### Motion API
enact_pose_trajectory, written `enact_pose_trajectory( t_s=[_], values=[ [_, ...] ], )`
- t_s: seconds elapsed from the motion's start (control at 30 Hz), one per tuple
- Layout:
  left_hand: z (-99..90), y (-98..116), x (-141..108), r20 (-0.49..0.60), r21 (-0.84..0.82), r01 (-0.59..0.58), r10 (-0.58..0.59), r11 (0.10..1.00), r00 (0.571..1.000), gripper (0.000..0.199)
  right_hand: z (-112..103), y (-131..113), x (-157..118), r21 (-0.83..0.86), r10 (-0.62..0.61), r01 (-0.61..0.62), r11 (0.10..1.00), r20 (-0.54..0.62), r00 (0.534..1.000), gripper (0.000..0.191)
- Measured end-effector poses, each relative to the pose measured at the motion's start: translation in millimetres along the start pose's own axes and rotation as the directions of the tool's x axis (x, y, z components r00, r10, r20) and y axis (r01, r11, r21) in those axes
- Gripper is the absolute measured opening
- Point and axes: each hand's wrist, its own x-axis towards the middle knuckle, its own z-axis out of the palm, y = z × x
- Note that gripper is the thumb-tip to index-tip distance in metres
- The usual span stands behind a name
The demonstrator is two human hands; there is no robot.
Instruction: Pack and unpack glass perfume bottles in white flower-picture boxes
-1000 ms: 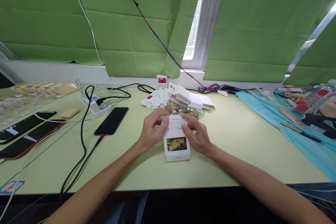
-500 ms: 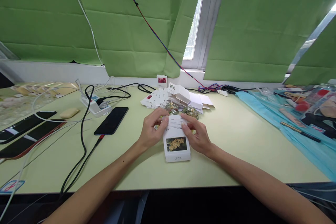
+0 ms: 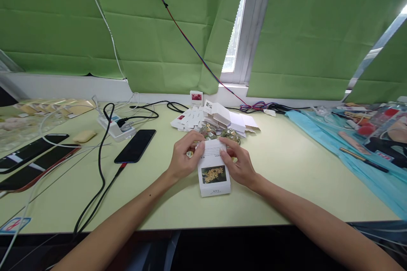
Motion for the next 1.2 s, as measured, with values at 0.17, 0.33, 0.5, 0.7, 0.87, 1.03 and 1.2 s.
enact_pose_trajectory(
  t_s=[0.17,0.33,0.5,0.7,0.87,1.03,1.2],
  values=[
    [0.0,0.6,0.5,-0.009,0.002,-0.004,0.004,1.000,1.000,0.013,0.3,0.0,0.4,-0.008,0.005,-0.005,1.000,0.000,1.000,0.031],
    [0.3,2.7,1.5,-0.026,0.009,0.006,-0.006,1.000,1.000,0.018,0.7,-0.1,0.5,-0.005,0.008,-0.008,1.000,0.010,1.000,0.031],
    [0.7,4.1,1.8,-0.037,0.002,0.005,-0.005,1.000,0.999,0.017,0.3,-0.7,0.7,0.024,-0.011,0.011,1.000,0.015,1.000,0.031],
    [1.9,4.4,1.6,-0.065,0.012,-0.011,0.012,1.000,0.998,0.015,-0.1,-0.5,0.5,0.025,-0.009,0.009,1.000,0.027,1.000,0.032],
    [2.8,4.9,2.3,-0.076,0.015,0.004,-0.003,1.000,0.997,0.020,-0.2,-0.2,-0.4,0.016,0.006,-0.006,1.000,0.032,0.999,0.032],
    [2.9,5.5,2.7,-0.087,0.024,-0.008,0.010,1.000,0.996,0.021,0.0,-0.1,-0.8,0.024,-0.003,0.002,1.000,0.030,1.000,0.033],
    [3.7,5.7,2.5,-0.094,0.030,0.002,0.001,1.000,0.996,0.023,0.4,-0.6,-1.1,0.035,0.017,-0.018,0.999,0.035,0.999,0.034]
  ],
)
